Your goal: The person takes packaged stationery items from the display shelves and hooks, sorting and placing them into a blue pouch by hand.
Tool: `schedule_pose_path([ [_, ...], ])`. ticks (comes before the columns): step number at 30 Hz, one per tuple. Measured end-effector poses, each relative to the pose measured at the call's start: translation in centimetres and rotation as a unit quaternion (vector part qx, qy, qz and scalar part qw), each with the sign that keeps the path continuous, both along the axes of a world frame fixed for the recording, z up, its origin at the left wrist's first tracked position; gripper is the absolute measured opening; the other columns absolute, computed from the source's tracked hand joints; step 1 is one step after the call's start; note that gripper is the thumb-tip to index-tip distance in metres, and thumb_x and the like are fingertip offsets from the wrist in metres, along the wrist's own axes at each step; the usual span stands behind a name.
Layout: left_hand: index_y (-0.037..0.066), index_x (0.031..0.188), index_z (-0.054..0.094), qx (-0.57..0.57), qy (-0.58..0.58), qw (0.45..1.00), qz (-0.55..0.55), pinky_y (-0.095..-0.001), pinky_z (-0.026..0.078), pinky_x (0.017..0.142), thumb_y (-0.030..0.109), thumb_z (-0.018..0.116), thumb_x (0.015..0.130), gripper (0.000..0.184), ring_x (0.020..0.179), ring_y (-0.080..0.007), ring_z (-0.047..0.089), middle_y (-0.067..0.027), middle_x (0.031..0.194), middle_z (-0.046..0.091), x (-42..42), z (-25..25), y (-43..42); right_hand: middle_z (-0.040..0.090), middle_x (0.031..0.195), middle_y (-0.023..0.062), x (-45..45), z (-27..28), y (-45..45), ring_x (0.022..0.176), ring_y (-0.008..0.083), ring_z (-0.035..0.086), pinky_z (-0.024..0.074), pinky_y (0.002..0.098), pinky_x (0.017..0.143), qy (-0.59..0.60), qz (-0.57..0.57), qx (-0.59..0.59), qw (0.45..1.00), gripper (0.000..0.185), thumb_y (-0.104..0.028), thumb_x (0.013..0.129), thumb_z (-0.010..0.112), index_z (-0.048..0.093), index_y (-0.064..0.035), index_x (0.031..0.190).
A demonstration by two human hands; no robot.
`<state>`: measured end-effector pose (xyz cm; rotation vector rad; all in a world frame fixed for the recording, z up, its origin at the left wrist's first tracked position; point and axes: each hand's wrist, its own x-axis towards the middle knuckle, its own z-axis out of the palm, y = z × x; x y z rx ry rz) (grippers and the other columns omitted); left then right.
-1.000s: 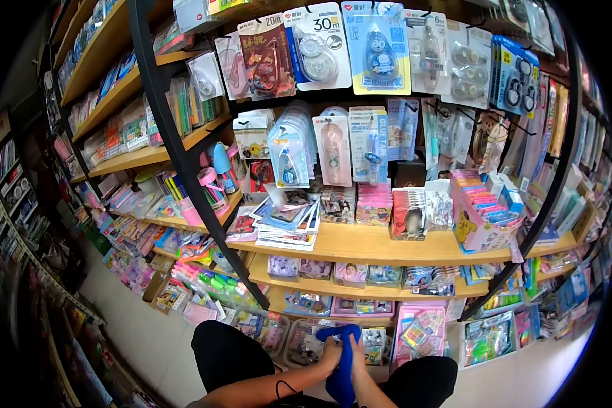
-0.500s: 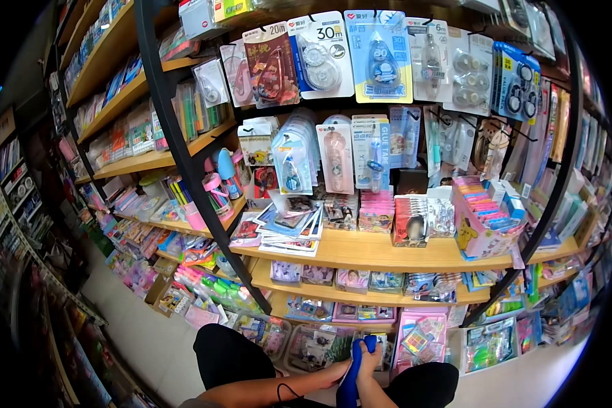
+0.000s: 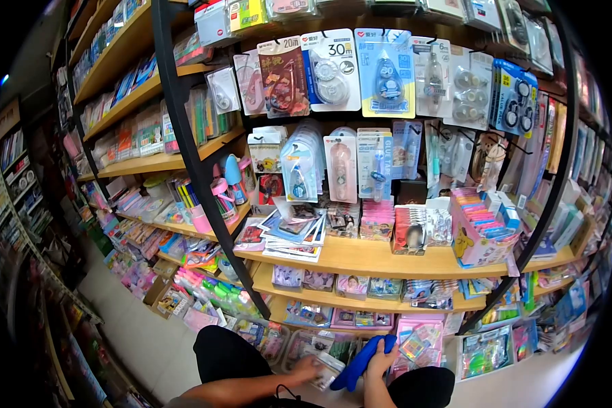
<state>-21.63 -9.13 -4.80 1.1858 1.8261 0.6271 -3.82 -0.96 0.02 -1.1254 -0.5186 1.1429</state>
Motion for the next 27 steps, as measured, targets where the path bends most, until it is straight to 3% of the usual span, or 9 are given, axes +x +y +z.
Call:
schedule_pose_path([
  [3, 0.002, 0.089, 0.057, 0.029, -0.133, 0.979, 0.155, -0.0374, 0.045, 0.062, 0.028, 0.055, 0.074, 0.031, 0.068, -0.0231, 0.057, -0.0113, 0.067, 0.058, -4.0, 9.6, 1.3, 0.053, 0.079, 0.0028, 0.2, -2.3, 0.7, 0.065, 0.0121, 0.051, 0.0447, 0.0240, 0.057, -0.010, -0.015, 0.013, 1.000, 0.013, -0.006, 0.084, 0.056, 0.050, -0.0060, 0.096],
  [4, 0.002, 0.086, 0.056, 0.117, -0.009, 0.984, 0.133, -0.0377, 0.043, 0.060, 0.030, 0.055, 0.077, 0.030, 0.066, -0.0213, 0.055, -0.0107, 0.067, 0.056, -7.3, 7.7, 3.5, 0.053, 0.079, 0.0030, 0.3, -3.8, 0.9, 0.065, 0.0123, 0.052, 0.0448, 0.0241, 0.057, -0.026, -0.017, 0.015, 0.999, 0.013, -0.006, 0.084, 0.056, 0.050, -0.0061, 0.096],
  [5, 0.001, 0.083, 0.054, 0.228, -0.092, 0.944, 0.220, -0.0361, 0.042, 0.060, 0.030, 0.055, 0.080, 0.030, 0.064, -0.0201, 0.052, -0.0115, 0.067, 0.052, -9.6, 6.7, 5.5, 0.053, 0.080, 0.0034, 0.2, -3.7, 0.8, 0.066, 0.0124, 0.051, 0.0448, 0.0243, 0.058, -0.030, -0.012, 0.010, 0.999, 0.014, -0.005, 0.084, 0.056, 0.050, -0.0051, 0.097],
  [6, 0.004, 0.076, 0.052, 0.269, 0.054, 0.941, 0.200, -0.0296, 0.039, 0.056, 0.016, 0.056, 0.083, 0.015, 0.062, -0.0137, 0.046, -0.0040, 0.070, 0.050, -13.2, 8.5, 8.3, 0.053, 0.081, 0.0039, 0.0, -3.1, 0.5, 0.068, 0.0124, 0.051, 0.0448, 0.0245, 0.060, -0.035, -0.006, 0.006, 0.999, 0.016, -0.005, 0.083, 0.056, 0.050, -0.0042, 0.098],
  [8, -0.001, 0.080, 0.051, 0.376, 0.110, 0.894, 0.219, -0.0306, 0.041, 0.060, 0.022, 0.053, 0.085, 0.023, 0.063, -0.0157, 0.049, -0.0106, 0.067, 0.052, -13.9, 21.2, 9.1, 0.053, 0.083, 0.0043, -0.3, -3.0, 0.5, 0.070, 0.0124, 0.051, 0.0447, 0.0246, 0.062, -0.026, 0.007, 0.004, 1.000, 0.017, -0.004, 0.083, 0.056, 0.050, -0.0032, 0.099],
  [11, 0.000, 0.080, 0.053, 0.522, -0.008, 0.823, 0.225, -0.0263, 0.039, 0.056, 0.016, 0.054, 0.085, 0.016, 0.061, -0.0095, 0.047, -0.0042, 0.066, 0.053, -16.8, 30.6, 13.1, 0.053, 0.083, 0.0041, -0.3, -4.3, 0.9, 0.070, 0.0122, 0.051, 0.0444, 0.0243, 0.063, 0.004, 0.025, 0.006, 1.000, 0.018, -0.004, 0.083, 0.056, 0.050, -0.0029, 0.100],
  [14, -0.001, 0.076, 0.051, 0.553, 0.042, 0.800, 0.229, -0.0267, 0.035, 0.052, 0.017, 0.055, 0.084, 0.020, 0.057, -0.0088, 0.042, -0.0022, 0.061, 0.048, -18.7, 37.3, 15.8, 0.053, 0.083, 0.0041, -0.1, -5.2, 1.1, 0.071, 0.0120, 0.051, 0.0445, 0.0242, 0.063, 0.011, 0.034, 0.007, 0.999, 0.019, -0.004, 0.083, 0.056, 0.049, -0.0029, 0.101],
  [24, 0.004, 0.066, 0.049, 0.562, 0.044, 0.774, 0.289, -0.0248, 0.030, 0.042, 0.018, 0.056, 0.083, 0.023, 0.046, -0.0068, 0.039, 0.0009, 0.055, 0.046, -19.9, 42.8, 20.9, 0.053, 0.083, 0.0034, 0.5, -4.4, 0.8, 0.070, 0.0115, 0.051, 0.0441, 0.0234, 0.063, -0.013, 0.016, -0.006, 1.000, 0.021, -0.005, 0.082, 0.057, 0.050, -0.0028, 0.101],
  [27, -0.003, 0.073, 0.055, 0.545, -0.001, 0.788, 0.287, -0.0281, 0.037, 0.052, 0.017, 0.061, 0.078, 0.021, 0.056, -0.0100, 0.046, -0.0043, 0.063, 0.055, -19.6, 43.2, 20.9, 0.054, 0.083, 0.0044, 0.5, -4.6, 0.9, 0.068, 0.0126, 0.052, 0.0451, 0.0241, 0.060, -0.021, 0.012, 0.002, 1.000, 0.023, -0.004, 0.082, 0.056, 0.049, -0.0033, 0.104],
])
